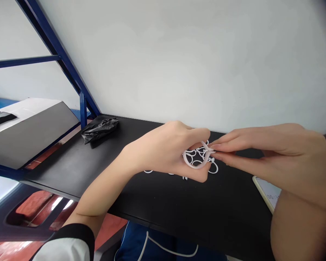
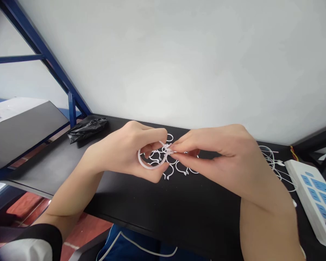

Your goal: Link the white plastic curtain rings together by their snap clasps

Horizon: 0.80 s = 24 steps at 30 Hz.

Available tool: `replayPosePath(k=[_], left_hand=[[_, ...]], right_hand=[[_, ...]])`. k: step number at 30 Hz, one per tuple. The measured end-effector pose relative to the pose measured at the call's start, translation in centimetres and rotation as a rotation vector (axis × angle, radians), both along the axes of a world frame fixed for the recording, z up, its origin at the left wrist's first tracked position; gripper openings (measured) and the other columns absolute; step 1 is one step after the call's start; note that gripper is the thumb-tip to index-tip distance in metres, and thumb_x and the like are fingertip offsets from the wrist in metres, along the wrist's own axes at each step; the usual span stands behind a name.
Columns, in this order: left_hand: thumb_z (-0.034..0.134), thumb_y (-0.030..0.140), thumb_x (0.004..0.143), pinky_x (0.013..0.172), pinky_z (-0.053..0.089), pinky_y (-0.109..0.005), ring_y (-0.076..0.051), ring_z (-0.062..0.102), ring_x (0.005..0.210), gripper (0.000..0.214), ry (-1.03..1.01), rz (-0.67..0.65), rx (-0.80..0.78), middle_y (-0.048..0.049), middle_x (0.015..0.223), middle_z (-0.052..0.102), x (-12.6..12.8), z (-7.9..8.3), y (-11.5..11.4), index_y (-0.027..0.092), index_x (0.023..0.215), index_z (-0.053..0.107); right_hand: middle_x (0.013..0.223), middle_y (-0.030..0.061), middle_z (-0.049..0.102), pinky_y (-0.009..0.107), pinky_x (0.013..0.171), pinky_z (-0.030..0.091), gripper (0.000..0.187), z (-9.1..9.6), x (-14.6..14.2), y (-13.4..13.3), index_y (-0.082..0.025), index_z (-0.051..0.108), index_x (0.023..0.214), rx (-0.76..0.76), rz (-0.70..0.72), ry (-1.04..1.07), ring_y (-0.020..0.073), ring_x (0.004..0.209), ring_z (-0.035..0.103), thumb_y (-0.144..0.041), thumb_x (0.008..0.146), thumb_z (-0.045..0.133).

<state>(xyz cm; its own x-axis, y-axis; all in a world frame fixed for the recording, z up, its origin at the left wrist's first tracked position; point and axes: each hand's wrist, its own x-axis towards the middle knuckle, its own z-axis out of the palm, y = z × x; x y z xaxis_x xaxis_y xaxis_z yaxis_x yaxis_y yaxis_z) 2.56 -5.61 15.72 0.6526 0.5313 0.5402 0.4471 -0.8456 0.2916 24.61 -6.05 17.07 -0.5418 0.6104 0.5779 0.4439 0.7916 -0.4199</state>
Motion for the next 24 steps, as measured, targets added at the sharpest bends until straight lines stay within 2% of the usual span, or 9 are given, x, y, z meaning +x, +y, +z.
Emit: replayPosePath(k=[3, 11, 18, 24], left_hand=[[0.056, 0.025, 0.071, 0.043, 0.023, -0.022, -0.006, 0.028, 0.047, 0.023, -0.034, -0.036, -0.026, 0.0086, 0.051, 0.035, -0.14, 0.14, -0.17, 0.021, 0.065, 0.034], [0.055, 0.027, 0.071, 0.043, 0.025, -0.021, -0.006, 0.025, 0.047, 0.019, -0.058, -0.065, -0.010, 0.0095, 0.050, 0.032, -0.30, 0.40, -0.47, 0.022, 0.065, 0.037], [0.053, 0.026, 0.074, 0.044, 0.026, -0.020, -0.006, 0.027, 0.047, 0.018, -0.040, -0.055, 0.013, 0.0090, 0.050, 0.032, -0.44, 0.37, -0.35, 0.021, 0.065, 0.038], [0.053, 0.025, 0.074, 0.044, 0.026, -0.020, -0.006, 0.027, 0.048, 0.017, -0.033, -0.053, 0.035, 0.0089, 0.051, 0.032, -0.54, 0.41, -0.43, 0.021, 0.066, 0.039]], right_hand=[[0.083, -0.0041, 0.078, 0.038, 0.065, 0.065, 0.012, 0.09, 0.05, -0.21, -0.036, 0.078, 0.082, -0.017, 0.036, 0.032, 0.0230, 0.073, 0.075, -0.025, 0.080, 0.074], [0.078, -0.0041, 0.077, 0.036, 0.062, 0.065, 0.012, 0.14, 0.19, -0.45, -0.037, 0.078, 0.082, -0.003, 0.008, 0.029, 0.0215, 0.065, 0.074, -0.026, 0.082, 0.072], [0.078, -0.0039, 0.077, 0.033, 0.051, 0.060, 0.015, 0.35, 0.18, -0.82, -0.038, 0.077, 0.086, -0.047, -0.013, 0.014, 0.0187, 0.058, 0.071, -0.027, 0.086, 0.067], [0.074, -0.0044, 0.075, 0.034, 0.054, 0.061, 0.015, 0.52, 0.28, -0.85, -0.039, 0.078, 0.089, -0.016, -0.017, -0.024, 0.0195, 0.062, 0.072, -0.028, 0.085, 0.068]])
